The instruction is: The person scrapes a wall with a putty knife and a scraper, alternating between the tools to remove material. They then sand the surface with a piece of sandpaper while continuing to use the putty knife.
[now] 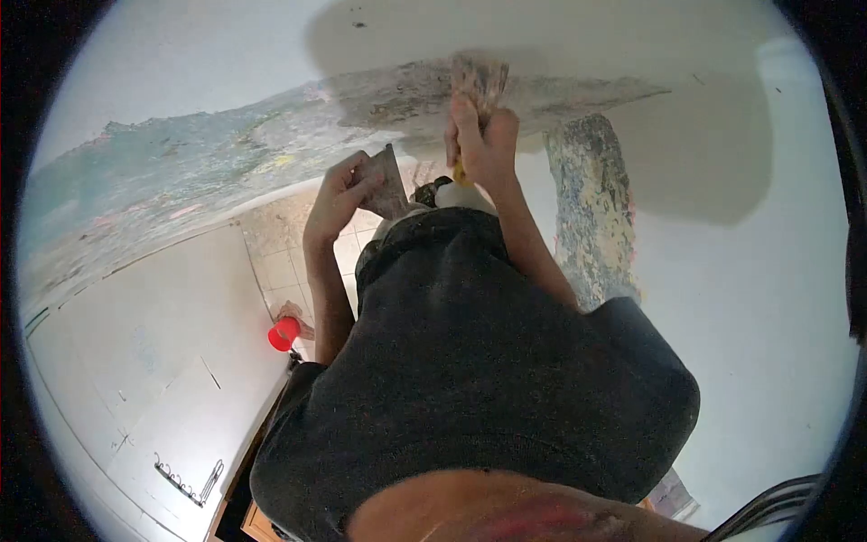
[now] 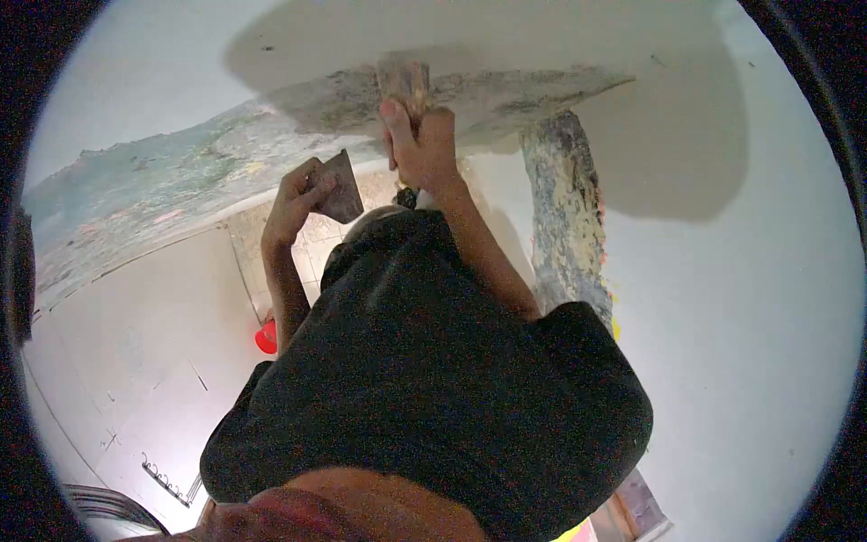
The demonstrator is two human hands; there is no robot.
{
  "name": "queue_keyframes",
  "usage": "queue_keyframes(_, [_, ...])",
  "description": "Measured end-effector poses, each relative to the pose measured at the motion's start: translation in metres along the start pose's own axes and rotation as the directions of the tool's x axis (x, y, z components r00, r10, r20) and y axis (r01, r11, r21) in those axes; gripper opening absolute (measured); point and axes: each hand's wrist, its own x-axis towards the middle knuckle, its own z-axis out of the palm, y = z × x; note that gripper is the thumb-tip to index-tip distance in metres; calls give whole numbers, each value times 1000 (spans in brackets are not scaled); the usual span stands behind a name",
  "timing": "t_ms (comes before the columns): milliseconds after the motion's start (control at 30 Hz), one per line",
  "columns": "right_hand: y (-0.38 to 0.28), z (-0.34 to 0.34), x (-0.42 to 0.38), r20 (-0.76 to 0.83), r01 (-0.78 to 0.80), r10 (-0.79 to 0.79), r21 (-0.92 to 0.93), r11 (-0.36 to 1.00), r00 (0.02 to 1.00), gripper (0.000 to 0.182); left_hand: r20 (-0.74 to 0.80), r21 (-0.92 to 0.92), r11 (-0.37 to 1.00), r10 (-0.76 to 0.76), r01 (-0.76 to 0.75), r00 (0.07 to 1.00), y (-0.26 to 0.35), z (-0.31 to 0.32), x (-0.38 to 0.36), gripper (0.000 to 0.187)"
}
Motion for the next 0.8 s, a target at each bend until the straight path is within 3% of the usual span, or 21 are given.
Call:
queue_keyframes(100, [15, 0, 3, -12, 53, -53, -24, 998, 999, 41, -31, -44, 999, -16, 15, 999, 9, 6, -4, 12])
queue_keyframes(200, [22, 4, -6, 37, -41, 39, 44, 998, 999, 44, -39, -22, 1000, 15, -16, 999, 4, -1, -7, 13])
queue_keyframes(300, [17, -5, -1, 65, 23, -21, -26, 999, 998, 46, -63, -46, 999, -3, 0, 998, -1, 1, -8, 13])
queue_keyframes(367, [37, -12, -8, 39, 12, -9, -64, 998, 999, 46, -84, -36, 999, 5, -8, 996, 0, 1, -9, 13])
queue_keyframes(467, [17, -6, 0, 58, -8, 12, -66, 998, 998, 46, -146, 23, 1000, 10, -7, 989, 9, -1, -13, 15])
queue_keyframes(600, [31, -25, -4, 58, -14, 19, -91, 996, 998, 43, -196, -201, 978, 12, -53, 981, 3, 17, -1, 18])
queue_keyframes(667, [34, -40, -12, -30, -80, 77, -111, 991, 997, 40, -231, -271, 961, -8, -56, 973, 11, 32, 7, 22])
queue_keyframes(700, [36, -49, -13, -70, -111, 103, -116, 987, 992, 39, -223, -291, 956, -23, -44, 975, 11, 38, 13, 33])
queue_keyframes(800, [57, -81, -22, -86, -106, 104, -21, 994, 991, 40, -105, -519, 855, -78, 12, 991, 58, 69, 21, 36])
